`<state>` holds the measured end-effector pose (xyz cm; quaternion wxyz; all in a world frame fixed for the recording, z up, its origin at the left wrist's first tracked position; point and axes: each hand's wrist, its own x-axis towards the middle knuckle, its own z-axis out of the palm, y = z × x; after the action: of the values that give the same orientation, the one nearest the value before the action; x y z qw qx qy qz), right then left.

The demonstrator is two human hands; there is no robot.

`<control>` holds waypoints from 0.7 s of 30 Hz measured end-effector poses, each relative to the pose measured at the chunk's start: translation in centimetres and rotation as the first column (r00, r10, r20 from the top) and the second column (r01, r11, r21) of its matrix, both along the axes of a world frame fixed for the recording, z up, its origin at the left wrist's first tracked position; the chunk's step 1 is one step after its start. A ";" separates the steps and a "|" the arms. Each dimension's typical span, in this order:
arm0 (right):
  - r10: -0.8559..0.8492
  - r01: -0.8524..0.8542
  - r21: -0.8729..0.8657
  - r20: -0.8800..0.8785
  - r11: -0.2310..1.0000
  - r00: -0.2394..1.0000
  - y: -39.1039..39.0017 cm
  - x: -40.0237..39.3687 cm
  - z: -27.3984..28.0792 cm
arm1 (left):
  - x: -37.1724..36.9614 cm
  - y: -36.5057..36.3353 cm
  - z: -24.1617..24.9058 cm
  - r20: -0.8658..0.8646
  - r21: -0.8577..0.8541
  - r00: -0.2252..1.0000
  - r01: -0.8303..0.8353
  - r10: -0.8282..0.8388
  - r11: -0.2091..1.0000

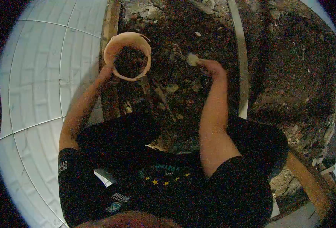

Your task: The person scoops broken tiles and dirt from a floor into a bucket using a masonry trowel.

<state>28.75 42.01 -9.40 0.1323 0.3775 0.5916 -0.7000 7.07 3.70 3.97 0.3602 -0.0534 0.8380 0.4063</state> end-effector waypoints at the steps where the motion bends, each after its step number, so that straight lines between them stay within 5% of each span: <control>1: -0.033 0.032 -0.044 -0.008 0.999 0.999 -0.1 -0.6 -1.0 | -0.1 -0.2 -0.3 0.002 0.000 1.000 -0.001 0.001 1.000; 4: 0.109 -0.113 0.031 0.116 0.993 0.987 -0.2 -3.0 -4.0 | -0.9 -0.8 -0.9 -0.064 -0.069 0.995 0.073 -0.077 0.995; 8: 0.142 -0.142 0.015 0.019 0.990 0.990 0.6 -2.4 -1.4 | -0.8 -0.7 -0.9 0.061 -0.047 0.998 -0.018 0.020 0.999; 10: 0.389 -0.427 0.286 0.181 0.858 0.903 1.7 -2.8 0.4 | -1.0 -0.5 -0.7 0.031 -0.063 0.998 -0.054 0.056 0.997; 14: 0.475 -0.574 0.282 0.348 0.769 0.808 2.2 -4.1 5.1 | -0.5 -0.4 -0.5 -0.048 -0.108 0.998 0.026 -0.031 0.994; 17: 0.601 -0.664 0.295 0.283 0.687 0.748 3.9 -5.1 0.3 | -0.7 -0.2 -0.3 -0.068 -0.118 0.996 0.045 -0.053 0.992; 21: 0.381 -0.378 0.050 -0.076 0.924 0.921 4.0 -2.6 -2.8 | -0.1 0.1 0.1 -0.092 -0.111 0.995 0.020 -0.031 0.994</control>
<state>26.19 45.96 -12.22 0.2338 0.2281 0.6704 -0.6663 6.97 3.82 4.08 0.3221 -0.0433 0.8758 0.3568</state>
